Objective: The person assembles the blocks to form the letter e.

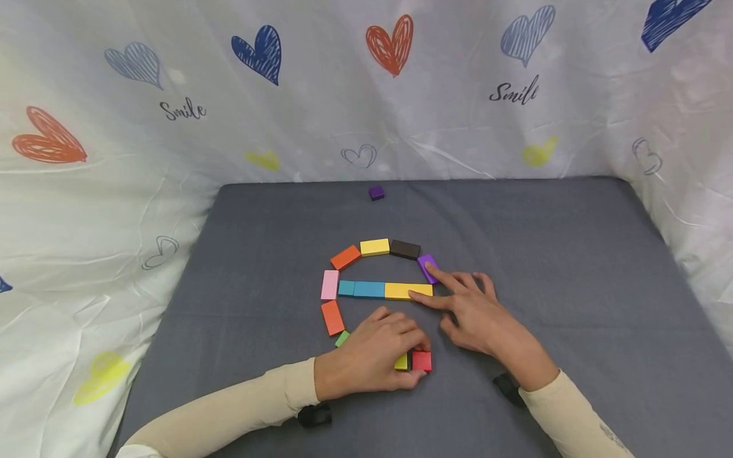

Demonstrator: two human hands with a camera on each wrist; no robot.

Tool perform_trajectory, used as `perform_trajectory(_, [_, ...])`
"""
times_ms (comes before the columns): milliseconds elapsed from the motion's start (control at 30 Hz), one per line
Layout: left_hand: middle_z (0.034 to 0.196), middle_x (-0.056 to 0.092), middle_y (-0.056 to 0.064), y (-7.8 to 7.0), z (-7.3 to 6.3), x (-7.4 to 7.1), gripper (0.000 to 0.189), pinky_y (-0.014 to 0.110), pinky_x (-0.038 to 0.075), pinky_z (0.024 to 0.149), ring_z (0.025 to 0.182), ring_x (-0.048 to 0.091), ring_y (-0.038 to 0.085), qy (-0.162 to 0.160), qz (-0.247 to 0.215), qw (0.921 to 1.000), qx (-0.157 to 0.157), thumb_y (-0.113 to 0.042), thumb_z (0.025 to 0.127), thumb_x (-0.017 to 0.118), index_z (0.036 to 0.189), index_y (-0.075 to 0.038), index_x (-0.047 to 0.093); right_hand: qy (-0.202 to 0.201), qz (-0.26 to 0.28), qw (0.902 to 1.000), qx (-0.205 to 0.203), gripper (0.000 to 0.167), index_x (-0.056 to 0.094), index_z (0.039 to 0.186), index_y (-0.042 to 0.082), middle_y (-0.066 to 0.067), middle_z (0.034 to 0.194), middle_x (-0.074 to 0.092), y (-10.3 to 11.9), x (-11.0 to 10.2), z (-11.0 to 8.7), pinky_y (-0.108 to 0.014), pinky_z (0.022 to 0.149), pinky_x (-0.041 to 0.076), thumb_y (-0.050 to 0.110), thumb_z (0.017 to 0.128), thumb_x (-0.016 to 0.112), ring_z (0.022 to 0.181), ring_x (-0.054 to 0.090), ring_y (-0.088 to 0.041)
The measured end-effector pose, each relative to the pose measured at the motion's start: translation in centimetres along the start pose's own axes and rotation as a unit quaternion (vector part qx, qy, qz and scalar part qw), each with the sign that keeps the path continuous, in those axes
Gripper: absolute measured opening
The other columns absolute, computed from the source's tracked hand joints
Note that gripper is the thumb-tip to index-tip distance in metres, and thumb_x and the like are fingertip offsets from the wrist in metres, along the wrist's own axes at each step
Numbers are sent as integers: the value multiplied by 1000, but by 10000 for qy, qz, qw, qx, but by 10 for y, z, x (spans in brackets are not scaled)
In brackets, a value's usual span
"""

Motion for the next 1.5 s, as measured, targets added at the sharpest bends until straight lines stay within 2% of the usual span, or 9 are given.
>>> perform_trajectory(367, [107, 66, -16, 4, -1, 5, 31, 29, 41, 87, 100, 56, 5, 247, -52, 9996, -136, -49, 94, 74, 118, -29, 73, 36, 39, 10000, 19, 68, 53, 153, 46, -2, 175, 24, 0, 0, 0, -74, 112, 15, 13, 96, 69, 145, 38, -40])
perform_trajectory(933, [103, 67, -14, 4, -4, 7, 31, 30, 41, 85, 99, 58, 7, 63, 287, 9994, -179, -50, 91, 75, 113, -29, 73, 73, 8, 10000, 8, 67, 53, 153, 46, -4, 175, 24, 0, 0, 0, -73, 113, 15, 15, 96, 69, 145, 37, -39])
perform_trajectory(1267, [106, 68, -13, 5, -4, 8, 33, 31, 41, 87, 100, 58, 8, 133, 230, 9994, -237, -52, 93, 74, 116, -28, 73, 96, 6, 10000, 24, 67, 53, 153, 45, -3, 175, 24, 0, 0, 0, -74, 113, 15, 15, 96, 70, 146, 36, -39])
perform_trajectory(1500, [106, 68, -13, 5, -4, 8, 33, 31, 41, 87, 101, 58, 8, 48, 250, 9993, -262, -51, 92, 74, 115, -28, 73, 97, 5, 9999, 37, 67, 52, 154, 45, -3, 176, 23, 0, -1, 1, -74, 113, 15, 15, 96, 69, 146, 36, -39])
Point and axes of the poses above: each hand's wrist, its own z-axis towards the middle knuckle, its own x-axis out of the palm, y = z × x, the point moved 3 cm from there along z, towards the middle knuckle
